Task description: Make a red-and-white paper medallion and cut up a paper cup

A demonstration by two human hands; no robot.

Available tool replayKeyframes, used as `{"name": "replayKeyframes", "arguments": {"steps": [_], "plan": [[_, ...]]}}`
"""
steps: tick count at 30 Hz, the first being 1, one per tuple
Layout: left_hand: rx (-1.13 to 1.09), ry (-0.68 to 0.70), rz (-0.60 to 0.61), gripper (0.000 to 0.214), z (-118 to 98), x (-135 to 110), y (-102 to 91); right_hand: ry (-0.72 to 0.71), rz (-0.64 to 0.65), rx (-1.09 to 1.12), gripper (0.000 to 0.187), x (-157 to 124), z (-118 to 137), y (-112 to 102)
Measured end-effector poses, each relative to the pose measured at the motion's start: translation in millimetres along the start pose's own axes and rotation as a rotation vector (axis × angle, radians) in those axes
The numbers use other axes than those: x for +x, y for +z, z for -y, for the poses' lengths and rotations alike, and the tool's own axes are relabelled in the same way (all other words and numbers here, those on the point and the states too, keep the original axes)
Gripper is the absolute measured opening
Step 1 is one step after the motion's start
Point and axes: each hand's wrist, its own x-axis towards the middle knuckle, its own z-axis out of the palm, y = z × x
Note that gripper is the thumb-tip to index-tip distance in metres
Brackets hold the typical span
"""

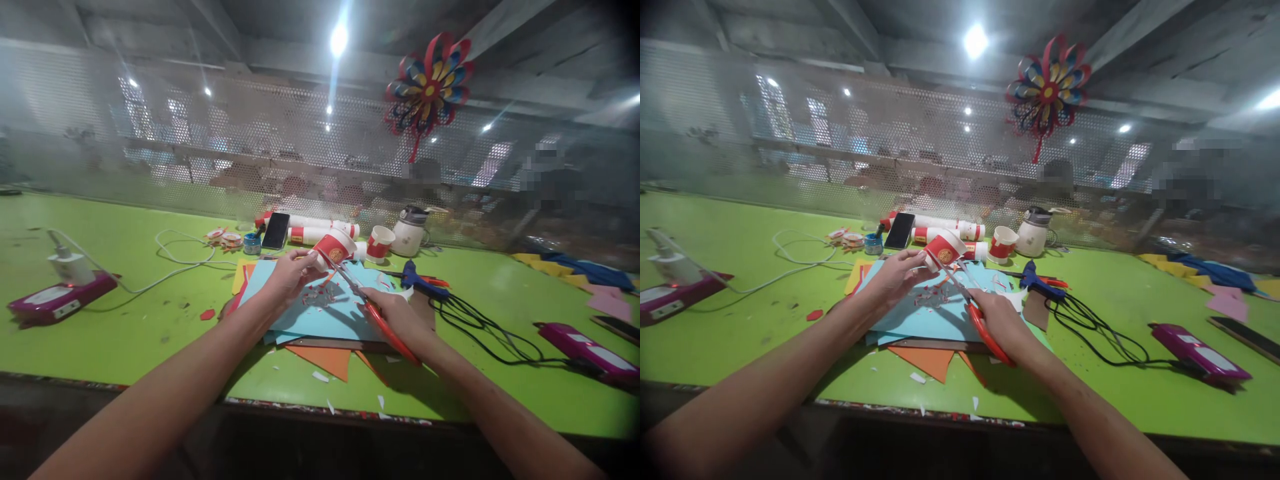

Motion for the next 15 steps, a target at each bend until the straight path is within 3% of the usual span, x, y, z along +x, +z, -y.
{"name": "replayKeyframes", "arguments": {"steps": [5, 15], "plan": [[0.009, 0.005, 0.001, 0.008, -0.1, -0.4, 0.1, 0.028, -0.006, -0.068, 0.030, -1.1, -0.6, 1.6], [0.025, 0.038, -0.003, 0.016, -1.1, 0.7, -3.8, -0.046, -0.024, 0.053, 0.033, 2.0, -8.3, 3.4]]}}
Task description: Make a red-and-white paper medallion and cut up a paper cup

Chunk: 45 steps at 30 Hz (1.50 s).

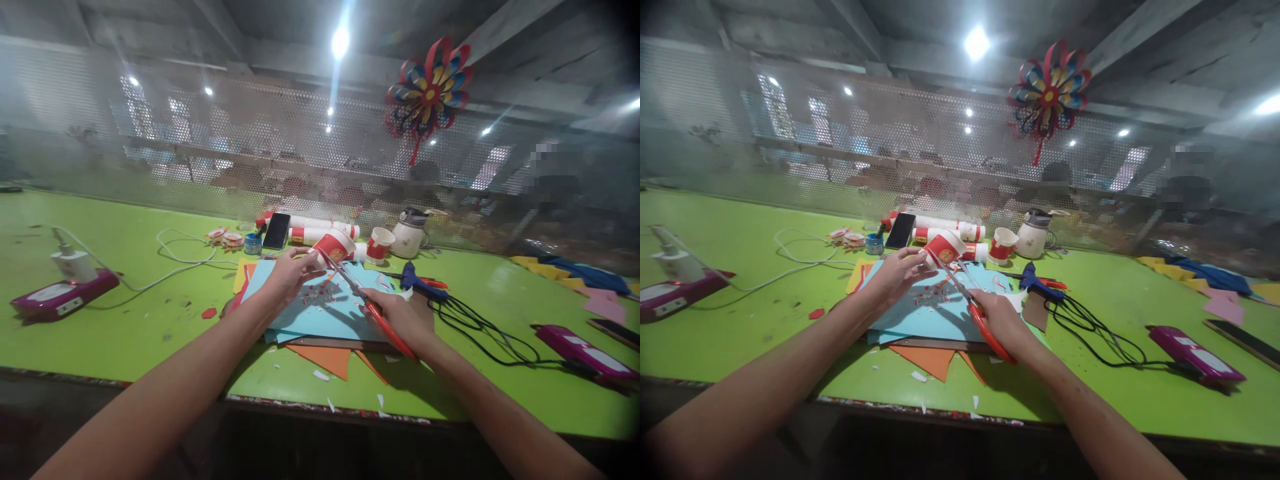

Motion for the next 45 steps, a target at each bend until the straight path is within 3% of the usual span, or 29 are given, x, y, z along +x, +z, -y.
{"name": "replayKeyframes", "arguments": {"steps": [9, 29, 37, 45], "plan": [[0.066, 0.036, -0.008, 0.021, 2.5, 2.0, 0.6, 0.042, 0.088, 0.064, 0.030, 1.0, 4.7, -4.9], [0.018, 0.019, 0.033, 0.028, 2.5, 1.7, -2.4, 0.042, -0.012, -0.092, 0.030, -1.0, 5.7, -4.1], [0.057, 0.004, 0.033, 0.032, 1.6, -0.5, -1.0, -0.009, 0.031, 0.029, 0.031, 0.4, -0.5, -2.5], [0.148, 0.053, 0.001, 0.032, 2.4, -2.1, 2.9, 0.052, 0.032, -0.039, 0.032, 0.3, 5.2, -5.2]]}}
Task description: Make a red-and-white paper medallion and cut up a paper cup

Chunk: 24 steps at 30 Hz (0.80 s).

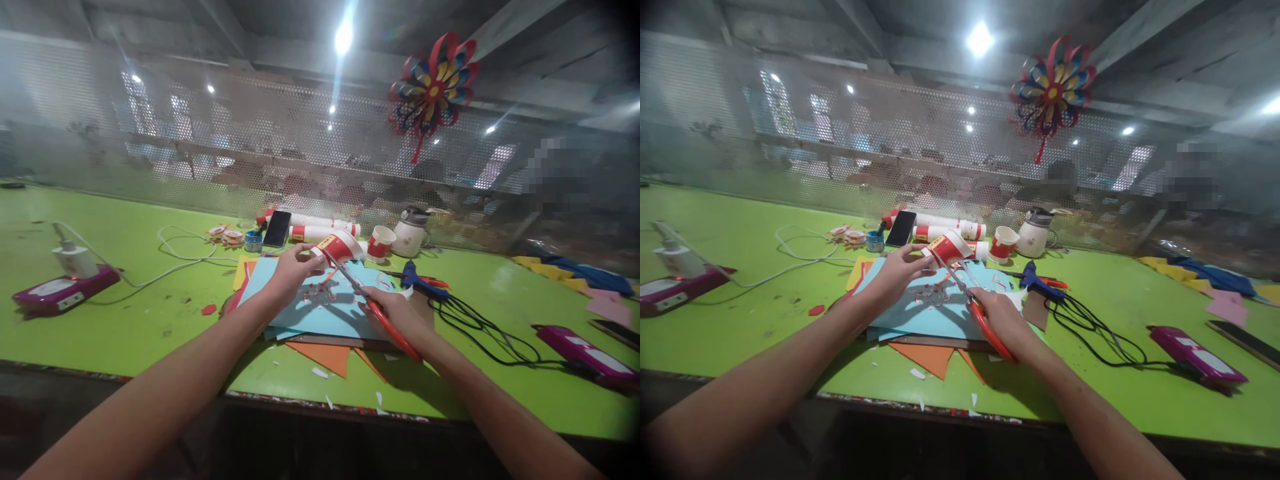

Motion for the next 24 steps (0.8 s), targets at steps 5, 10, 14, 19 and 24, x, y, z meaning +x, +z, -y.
{"name": "replayKeyframes", "arguments": {"steps": [5, 10, 14, 19, 24], "plan": [[0.005, 0.009, -0.004, 0.031, -1.5, -1.1, 0.7, -0.004, -0.020, -0.021, 0.031, -0.3, -2.8, 2.4], [-0.021, -0.017, 0.014, 0.031, -5.0, -0.9, -2.6, 0.002, -0.029, -0.032, 0.031, -1.3, -3.0, 1.9], [-0.027, -0.031, 0.020, 0.033, -4.6, 1.6, -5.7, -0.039, -0.006, 0.003, 0.034, 0.2, -3.8, 2.5], [0.033, 0.005, -0.013, 0.036, 1.8, 3.0, -4.4, -0.060, 0.014, 0.082, 0.036, 1.4, -6.3, 4.1], [0.083, 0.026, -0.042, 0.039, 3.6, 2.1, -0.8, -0.006, 0.020, 0.071, 0.035, 1.0, -6.2, 4.3]]}}
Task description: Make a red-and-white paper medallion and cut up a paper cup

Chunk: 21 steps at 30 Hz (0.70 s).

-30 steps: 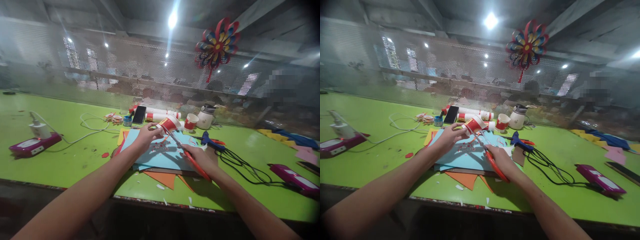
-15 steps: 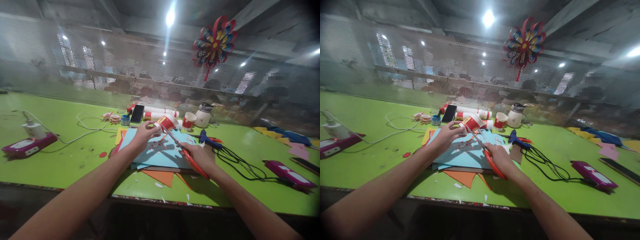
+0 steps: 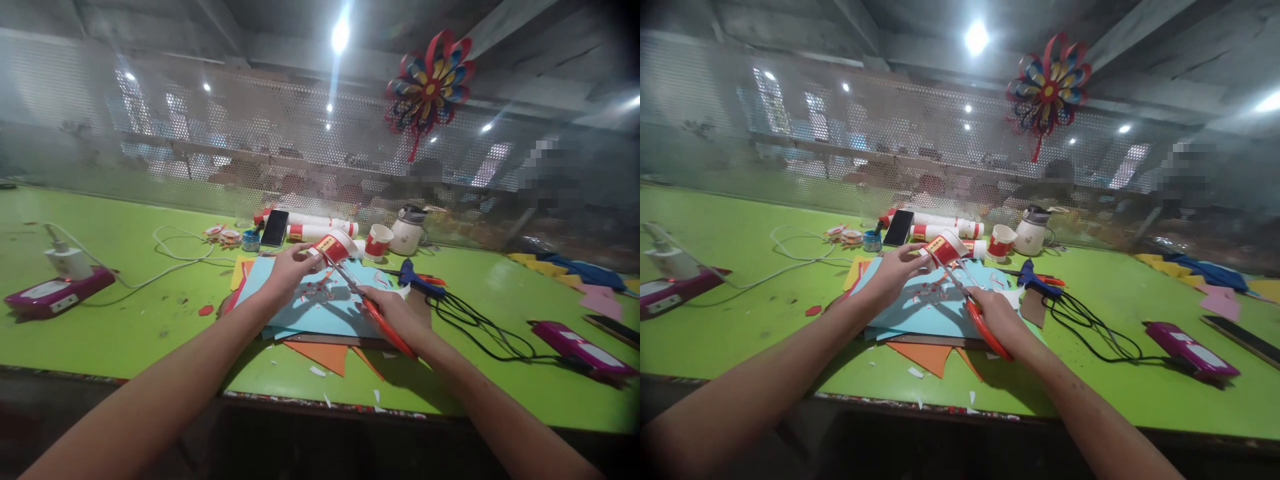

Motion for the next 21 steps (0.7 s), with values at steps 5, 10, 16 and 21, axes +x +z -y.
{"name": "replayKeyframes", "arguments": {"steps": [5, 10, 16, 21], "plan": [[-0.012, -0.009, -0.007, 0.040, -1.7, -0.1, -0.9, 0.002, -0.021, -0.021, 0.034, -1.6, 1.6, 0.6], [-0.094, -0.039, 0.031, 0.037, -3.8, -0.8, -3.6, -0.001, -0.038, -0.041, 0.035, -1.3, 1.5, 1.5], [-0.174, -0.080, 0.100, 0.028, -2.7, 1.6, -6.5, 0.013, -0.048, -0.056, 0.028, 0.1, -2.4, 4.9], [-0.141, -0.071, 0.028, 0.036, -1.9, 3.1, -8.5, -0.007, -0.042, -0.032, 0.034, -1.0, 1.3, 4.0]]}}
